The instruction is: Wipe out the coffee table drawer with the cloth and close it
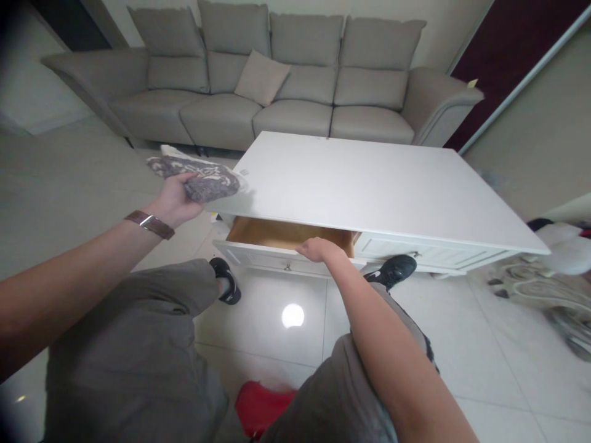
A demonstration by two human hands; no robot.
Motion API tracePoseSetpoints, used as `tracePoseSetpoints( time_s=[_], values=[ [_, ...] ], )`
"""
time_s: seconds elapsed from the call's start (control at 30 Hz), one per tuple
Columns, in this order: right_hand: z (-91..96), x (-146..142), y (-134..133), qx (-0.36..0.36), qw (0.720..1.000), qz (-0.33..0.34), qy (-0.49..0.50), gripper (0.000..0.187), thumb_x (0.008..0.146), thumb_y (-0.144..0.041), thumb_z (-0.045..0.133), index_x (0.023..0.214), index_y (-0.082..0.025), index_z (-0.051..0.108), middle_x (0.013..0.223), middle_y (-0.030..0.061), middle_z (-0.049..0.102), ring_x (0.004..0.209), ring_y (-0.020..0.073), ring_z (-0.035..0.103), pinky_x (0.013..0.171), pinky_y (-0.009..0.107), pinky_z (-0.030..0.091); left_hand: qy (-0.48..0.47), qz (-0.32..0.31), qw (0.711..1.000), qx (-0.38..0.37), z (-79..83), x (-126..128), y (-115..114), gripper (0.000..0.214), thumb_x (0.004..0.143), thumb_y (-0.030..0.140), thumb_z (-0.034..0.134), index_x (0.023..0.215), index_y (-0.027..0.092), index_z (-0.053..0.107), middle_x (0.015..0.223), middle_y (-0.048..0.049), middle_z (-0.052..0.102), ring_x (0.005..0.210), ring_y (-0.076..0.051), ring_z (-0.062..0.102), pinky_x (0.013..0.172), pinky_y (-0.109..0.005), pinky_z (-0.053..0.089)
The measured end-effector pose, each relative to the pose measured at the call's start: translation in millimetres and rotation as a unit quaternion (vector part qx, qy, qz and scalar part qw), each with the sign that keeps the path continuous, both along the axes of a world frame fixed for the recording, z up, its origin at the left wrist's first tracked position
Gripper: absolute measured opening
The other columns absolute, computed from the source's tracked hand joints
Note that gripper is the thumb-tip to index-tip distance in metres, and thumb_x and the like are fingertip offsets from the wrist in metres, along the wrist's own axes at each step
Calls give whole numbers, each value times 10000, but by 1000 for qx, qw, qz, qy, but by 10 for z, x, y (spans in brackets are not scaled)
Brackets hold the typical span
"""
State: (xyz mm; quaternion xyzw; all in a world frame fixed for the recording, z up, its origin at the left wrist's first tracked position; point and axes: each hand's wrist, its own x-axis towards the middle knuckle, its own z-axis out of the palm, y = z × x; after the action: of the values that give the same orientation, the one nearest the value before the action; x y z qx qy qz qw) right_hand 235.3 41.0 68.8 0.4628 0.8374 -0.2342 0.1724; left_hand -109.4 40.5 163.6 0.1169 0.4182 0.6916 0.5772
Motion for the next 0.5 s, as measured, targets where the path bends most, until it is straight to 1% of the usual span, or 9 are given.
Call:
tracePoseSetpoints(
  time_s=[0.07,0.13,0.23,0.3,0.37,0.4,0.43,0.5],
  values=[
    [9,-46,-32,-5,1000,4,-2,564,1110,-539,379,1271,-181,785,1353,144,749,1234,297,710,1006,327,516,18,-31,999,5,24,265,97,247,915,118,574,1122,155,702,1008,-88,819,977,-240,796,883,-404,679],
    [-8,-88,-48,-7,1000,4,-5,509,1098,-506,427,1288,-184,772,1337,142,755,1209,297,718,979,335,526,15,-75,997,4,6,570,253,316,852,115,619,1156,139,700,1050,-116,816,994,-275,796,894,-442,677],
    [-85,-123,-33,4,1000,10,-7,459,1070,-457,505,1334,-166,743,1350,158,745,1223,303,709,987,345,524,15,-144,989,30,-49,996,577,360,799,142,654,1156,102,686,1057,-130,809,996,-276,793,932,-427,661],
    [-142,-125,-14,10,1000,16,-5,458,1060,-439,527,1359,-156,727,1364,167,735,1243,305,700,1004,348,517,17,-184,981,56,-105,1199,801,355,795,186,670,1142,107,680,1069,-127,805,1003,-277,789,958,-436,648],
    [-186,-117,0,10,1000,17,-5,465,1052,-430,538,1379,-148,711,1370,174,729,1253,310,694,1009,351,514,24,-214,974,70,-202,1308,982,322,793,223,693,1099,125,680,1044,-119,800,982,-275,786,958,-443,643],
    [-201,-111,4,8,1000,15,-7,472,1049,-429,542,1390,-145,702,1376,178,724,1256,312,692,1008,352,515,33,-224,972,63,-270,1325,1048,295,784,230,708,1063,136,679,1009,-112,796,949,-269,784,937,-435,647],
    [-214,-104,7,7,1000,12,-9,480,1046,-429,547,1403,-143,691,1384,181,719,1258,313,691,1007,352,516,48,-229,971,44,-352,1317,1096,265,770,227,724,1019,148,677,960,-104,787,903,-258,779,901,-419,653],
    [-239,-92,13,4,1000,7,-14,484,1041,-428,553,1414,-148,680,1396,181,711,1259,312,690,1001,352,518,101,-227,968,-22,-537,1244,1139,214,729,187,744,925,169,660,844,-81,751,783,-228,749,787,-366,654]
  ],
)
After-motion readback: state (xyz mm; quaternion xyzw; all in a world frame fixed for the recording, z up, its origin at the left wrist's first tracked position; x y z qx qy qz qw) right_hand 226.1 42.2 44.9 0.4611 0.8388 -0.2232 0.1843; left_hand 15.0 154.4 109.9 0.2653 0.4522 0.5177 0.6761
